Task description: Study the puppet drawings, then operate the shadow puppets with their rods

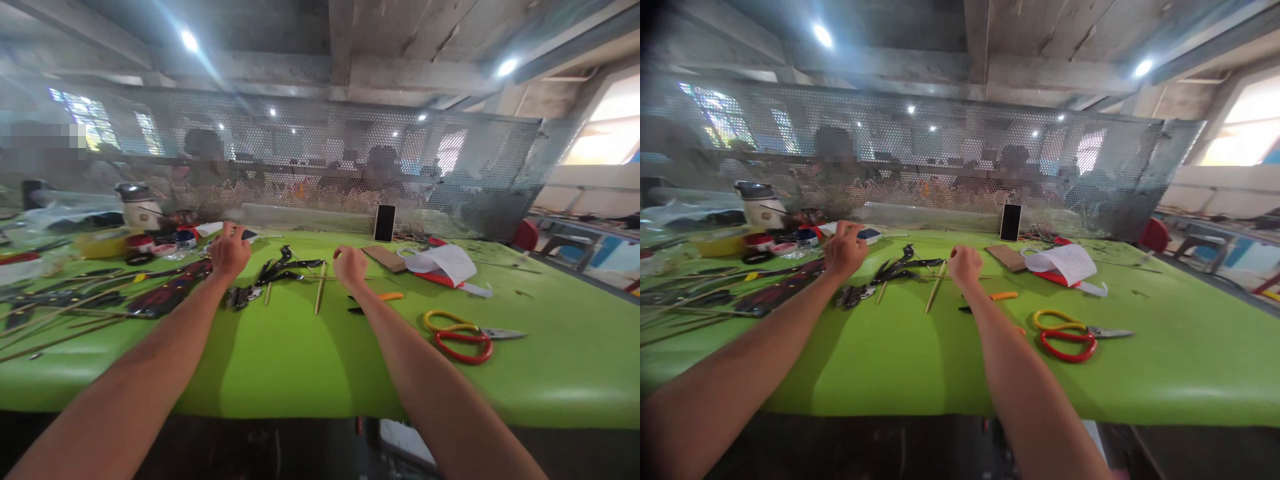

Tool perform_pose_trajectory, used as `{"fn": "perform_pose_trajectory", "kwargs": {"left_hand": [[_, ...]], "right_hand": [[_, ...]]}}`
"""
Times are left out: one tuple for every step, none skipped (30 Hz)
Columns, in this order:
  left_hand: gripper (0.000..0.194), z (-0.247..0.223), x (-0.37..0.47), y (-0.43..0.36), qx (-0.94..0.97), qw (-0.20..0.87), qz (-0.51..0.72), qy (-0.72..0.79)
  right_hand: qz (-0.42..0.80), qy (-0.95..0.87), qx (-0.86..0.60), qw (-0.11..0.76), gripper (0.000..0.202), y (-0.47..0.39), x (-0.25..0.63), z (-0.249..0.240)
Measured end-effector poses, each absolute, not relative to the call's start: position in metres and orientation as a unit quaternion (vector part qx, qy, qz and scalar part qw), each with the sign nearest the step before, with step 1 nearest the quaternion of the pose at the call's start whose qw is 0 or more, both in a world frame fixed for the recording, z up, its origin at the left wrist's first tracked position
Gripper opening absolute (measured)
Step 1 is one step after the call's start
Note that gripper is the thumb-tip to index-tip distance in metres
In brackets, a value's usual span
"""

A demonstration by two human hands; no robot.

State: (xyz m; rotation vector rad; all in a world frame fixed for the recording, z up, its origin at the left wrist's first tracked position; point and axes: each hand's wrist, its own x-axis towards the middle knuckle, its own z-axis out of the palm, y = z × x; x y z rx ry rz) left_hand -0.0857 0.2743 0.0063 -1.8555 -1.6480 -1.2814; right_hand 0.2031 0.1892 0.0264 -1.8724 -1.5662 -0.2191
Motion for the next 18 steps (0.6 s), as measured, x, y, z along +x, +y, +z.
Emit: {"fn": "perform_pose_trajectory", "kwargs": {"left_hand": [[0.032,0.007,-0.085,0.274,-0.653,0.181,-0.457,-0.575],[0.028,0.007,-0.084,0.273,-0.655,0.187,-0.459,-0.570],[0.027,0.007,-0.084,0.273,-0.657,0.191,-0.460,-0.566],[0.029,0.007,-0.083,0.273,-0.660,0.193,-0.461,-0.561],[0.032,0.006,-0.083,0.274,-0.659,0.195,-0.466,-0.557],[0.033,0.006,-0.083,0.274,-0.656,0.195,-0.473,-0.555],[0.034,0.005,-0.084,0.276,-0.652,0.197,-0.479,-0.554],[0.034,0.004,-0.084,0.277,-0.647,0.198,-0.484,-0.555],[0.034,0.003,-0.086,0.279,-0.643,0.199,-0.485,-0.559],[0.035,0.002,-0.087,0.282,-0.641,0.199,-0.483,-0.563],[0.037,0.001,-0.089,0.284,-0.641,0.198,-0.479,-0.566],[0.037,0.000,-0.090,0.286,-0.645,0.194,-0.474,-0.567],[0.036,-0.002,-0.092,0.289,-0.651,0.190,-0.468,-0.566],[0.036,-0.002,-0.094,0.290,-0.659,0.184,-0.463,-0.564],[0.035,-0.003,-0.095,0.292,-0.664,0.178,-0.460,-0.562],[0.034,-0.003,-0.096,0.293,-0.668,0.172,-0.458,-0.561],[0.034,-0.003,-0.097,0.294,-0.668,0.167,-0.459,-0.562],[0.033,-0.003,-0.097,0.295,-0.666,0.164,-0.462,-0.562]], "right_hand": [[-0.081,-0.608,-0.714,0.337,0.024,0.190,0.203,0.026],[-0.078,-0.614,-0.710,0.335,0.023,0.192,0.203,0.025],[-0.078,-0.618,-0.708,0.334,0.023,0.193,0.203,0.024],[-0.078,-0.620,-0.706,0.334,0.022,0.194,0.203,0.023],[-0.078,-0.620,-0.705,0.335,0.022,0.194,0.203,0.023],[-0.077,-0.620,-0.705,0.336,0.023,0.194,0.203,0.023],[-0.075,-0.620,-0.704,0.338,0.023,0.194,0.203,0.023],[-0.072,-0.619,-0.704,0.339,0.023,0.194,0.203,0.023],[-0.069,-0.619,-0.704,0.340,0.023,0.194,0.203,0.023],[-0.067,-0.619,-0.704,0.340,0.024,0.193,0.203,0.023],[-0.066,-0.620,-0.705,0.339,0.024,0.192,0.203,0.024],[-0.067,-0.619,-0.706,0.338,0.024,0.191,0.203,0.024],[-0.071,-0.616,-0.707,0.340,0.025,0.191,0.204,0.024],[-0.079,-0.610,-0.709,0.346,0.026,0.190,0.205,0.024],[-0.088,-0.601,-0.710,0.357,0.028,0.190,0.205,0.024],[-0.096,-0.590,-0.711,0.371,0.031,0.190,0.206,0.024],[-0.105,-0.577,-0.710,0.389,0.035,0.191,0.207,0.024],[-0.115,-0.567,-0.707,0.407,0.038,0.191,0.207,0.024]]}}
